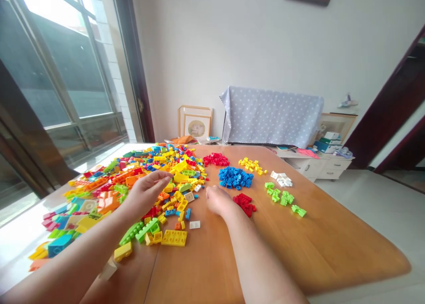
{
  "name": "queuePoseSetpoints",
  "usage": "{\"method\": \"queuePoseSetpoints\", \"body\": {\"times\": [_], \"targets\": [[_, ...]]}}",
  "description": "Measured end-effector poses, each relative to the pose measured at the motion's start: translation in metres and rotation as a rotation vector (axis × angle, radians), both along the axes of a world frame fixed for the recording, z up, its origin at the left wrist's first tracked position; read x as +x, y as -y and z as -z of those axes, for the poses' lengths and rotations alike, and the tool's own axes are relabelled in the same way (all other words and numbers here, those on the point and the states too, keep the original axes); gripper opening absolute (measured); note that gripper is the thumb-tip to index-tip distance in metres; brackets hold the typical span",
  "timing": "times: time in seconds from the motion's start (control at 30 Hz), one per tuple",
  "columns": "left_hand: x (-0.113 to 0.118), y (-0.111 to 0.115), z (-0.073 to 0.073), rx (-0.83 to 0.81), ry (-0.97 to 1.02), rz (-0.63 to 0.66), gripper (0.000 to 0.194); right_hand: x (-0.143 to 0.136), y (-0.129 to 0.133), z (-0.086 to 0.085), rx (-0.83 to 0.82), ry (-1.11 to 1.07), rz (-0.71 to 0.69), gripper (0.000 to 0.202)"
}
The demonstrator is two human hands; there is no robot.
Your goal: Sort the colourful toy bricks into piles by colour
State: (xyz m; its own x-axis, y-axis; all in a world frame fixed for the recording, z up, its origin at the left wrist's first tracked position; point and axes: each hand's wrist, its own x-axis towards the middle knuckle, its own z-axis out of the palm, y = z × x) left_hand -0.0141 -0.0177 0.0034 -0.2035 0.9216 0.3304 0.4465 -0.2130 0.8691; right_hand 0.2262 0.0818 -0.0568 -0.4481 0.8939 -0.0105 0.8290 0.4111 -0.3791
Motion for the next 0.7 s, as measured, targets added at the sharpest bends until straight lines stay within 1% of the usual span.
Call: {"method": "queuePoseSetpoints", "body": {"times": [0.1, 0.17, 0.23, 0.3, 0.43, 0.6, 0.7], "targets": [[-0.003, 0.001, 0.009, 0.061, -0.064, -0.027, 0.037, -0.003, 0.003, 0.001, 0.034, 0.016, -0.014, 0.008], [-0.005, 0.002, 0.011, 0.082, -0.062, -0.040, 0.036, -0.003, 0.005, -0.001, 0.045, 0.017, -0.018, 0.006], [-0.008, 0.003, 0.008, 0.075, -0.008, -0.045, 0.037, -0.001, 0.006, -0.003, 0.044, 0.020, -0.017, 0.005], [-0.012, 0.006, 0.003, 0.059, 0.082, -0.044, 0.039, 0.002, 0.004, -0.005, 0.025, 0.005, -0.011, 0.008], [-0.025, 0.010, -0.006, 0.078, 0.244, -0.026, 0.039, 0.012, -0.002, -0.004, -0.066, -0.145, 0.037, 0.018], [-0.043, 0.011, -0.005, 0.091, 0.344, -0.050, 0.035, 0.018, -0.007, 0.004, -0.180, -0.279, 0.127, 0.022], [-0.049, 0.010, -0.003, 0.101, 0.382, -0.048, 0.035, 0.017, -0.006, 0.003, -0.194, -0.303, 0.148, 0.023]]}}
